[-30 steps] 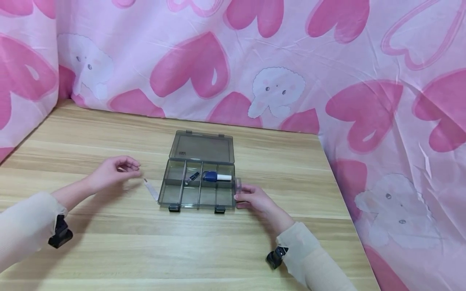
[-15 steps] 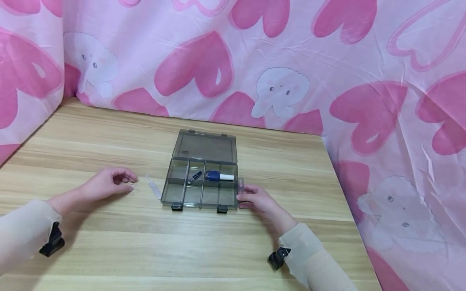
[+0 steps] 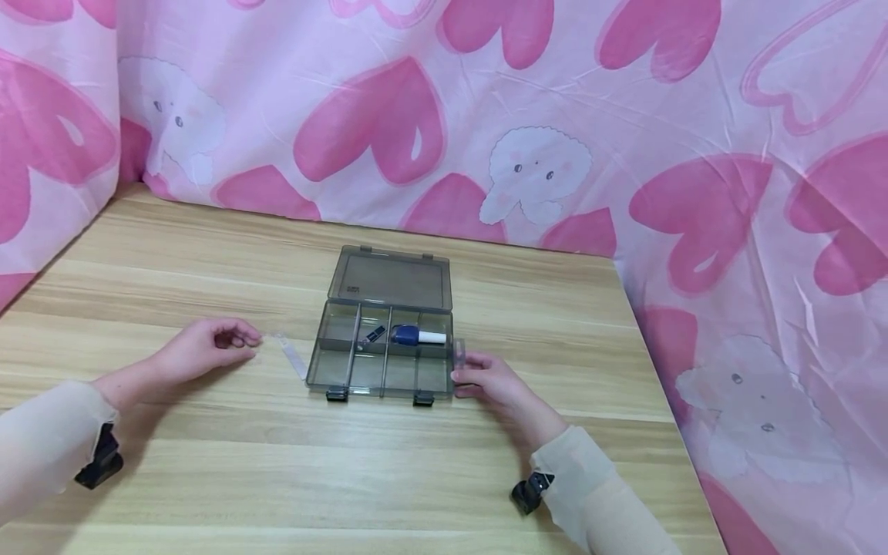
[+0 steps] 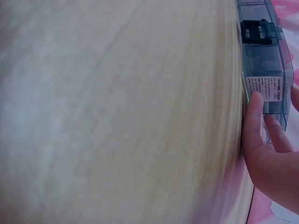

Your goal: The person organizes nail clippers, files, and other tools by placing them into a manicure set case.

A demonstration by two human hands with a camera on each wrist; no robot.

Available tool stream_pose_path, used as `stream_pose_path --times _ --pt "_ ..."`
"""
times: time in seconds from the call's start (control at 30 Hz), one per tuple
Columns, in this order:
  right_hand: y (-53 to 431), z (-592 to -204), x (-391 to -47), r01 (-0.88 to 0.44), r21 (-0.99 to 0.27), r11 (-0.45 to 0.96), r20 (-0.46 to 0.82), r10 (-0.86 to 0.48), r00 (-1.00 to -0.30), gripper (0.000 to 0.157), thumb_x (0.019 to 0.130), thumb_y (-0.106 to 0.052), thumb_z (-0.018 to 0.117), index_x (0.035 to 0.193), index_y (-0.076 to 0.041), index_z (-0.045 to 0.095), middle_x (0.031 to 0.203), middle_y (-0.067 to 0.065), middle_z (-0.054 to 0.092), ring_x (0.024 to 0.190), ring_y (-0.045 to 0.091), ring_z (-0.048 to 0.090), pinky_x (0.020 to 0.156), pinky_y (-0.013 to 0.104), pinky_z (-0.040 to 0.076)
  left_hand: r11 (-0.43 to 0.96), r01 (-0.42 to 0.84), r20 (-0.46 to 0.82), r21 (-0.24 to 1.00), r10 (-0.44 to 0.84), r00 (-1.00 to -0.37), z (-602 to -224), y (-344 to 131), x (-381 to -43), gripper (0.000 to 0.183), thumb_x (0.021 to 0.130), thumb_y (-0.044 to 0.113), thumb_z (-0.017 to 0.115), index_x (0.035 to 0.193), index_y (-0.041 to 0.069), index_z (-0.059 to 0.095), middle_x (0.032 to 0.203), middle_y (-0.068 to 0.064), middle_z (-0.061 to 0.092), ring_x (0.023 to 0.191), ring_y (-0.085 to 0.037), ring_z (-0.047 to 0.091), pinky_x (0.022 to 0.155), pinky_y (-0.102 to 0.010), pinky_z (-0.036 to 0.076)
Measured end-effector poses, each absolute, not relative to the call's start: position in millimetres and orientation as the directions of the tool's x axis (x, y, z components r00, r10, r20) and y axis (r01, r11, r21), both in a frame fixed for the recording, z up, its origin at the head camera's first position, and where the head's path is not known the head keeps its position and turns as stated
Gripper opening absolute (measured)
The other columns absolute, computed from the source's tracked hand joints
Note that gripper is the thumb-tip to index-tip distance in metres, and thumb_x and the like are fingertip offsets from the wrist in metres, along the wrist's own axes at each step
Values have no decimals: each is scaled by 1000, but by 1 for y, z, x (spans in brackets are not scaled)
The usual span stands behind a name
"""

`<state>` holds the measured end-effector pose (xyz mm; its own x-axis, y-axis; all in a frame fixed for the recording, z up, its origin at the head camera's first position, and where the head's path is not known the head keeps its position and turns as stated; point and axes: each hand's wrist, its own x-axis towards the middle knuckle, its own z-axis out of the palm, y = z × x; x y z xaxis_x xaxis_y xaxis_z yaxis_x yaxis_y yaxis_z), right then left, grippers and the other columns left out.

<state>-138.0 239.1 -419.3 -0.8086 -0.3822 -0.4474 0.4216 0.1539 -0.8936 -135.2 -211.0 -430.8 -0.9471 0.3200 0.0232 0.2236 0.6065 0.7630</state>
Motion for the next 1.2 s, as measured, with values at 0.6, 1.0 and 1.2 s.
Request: stream_pose_path --times 0.6,1.0,1.2 --pt "240 -418 -138 419 -893 164 -448 -398 -801 57 87 1 53 136 17 29 95 -4 63 84 8 63 78 25 54 584 219 41 782 302 -952 -404 -199 -141 20 82 5 68 101 0 65 91 -12 68 75 0 57 68 -18 50" --pt "238 -416 -136 426 -890 164 -455 -385 -803 58 87 2 52 137 17 27 95 -3 62 83 8 62 78 24 54 542 262 85 799 329 -940 -386 -177 -145 17 81 6 70 97 0 68 91 -13 69 73 0 54 66 -17 48" --pt "238 -417 -136 413 -899 147 -436 -396 -808 57 86 4 51 136 19 26 94 -3 63 81 8 63 77 25 54 500 244 59 831 358 -932 -379 -160 -148 18 82 6 69 98 0 68 90 -11 68 74 -3 54 68 -17 48"
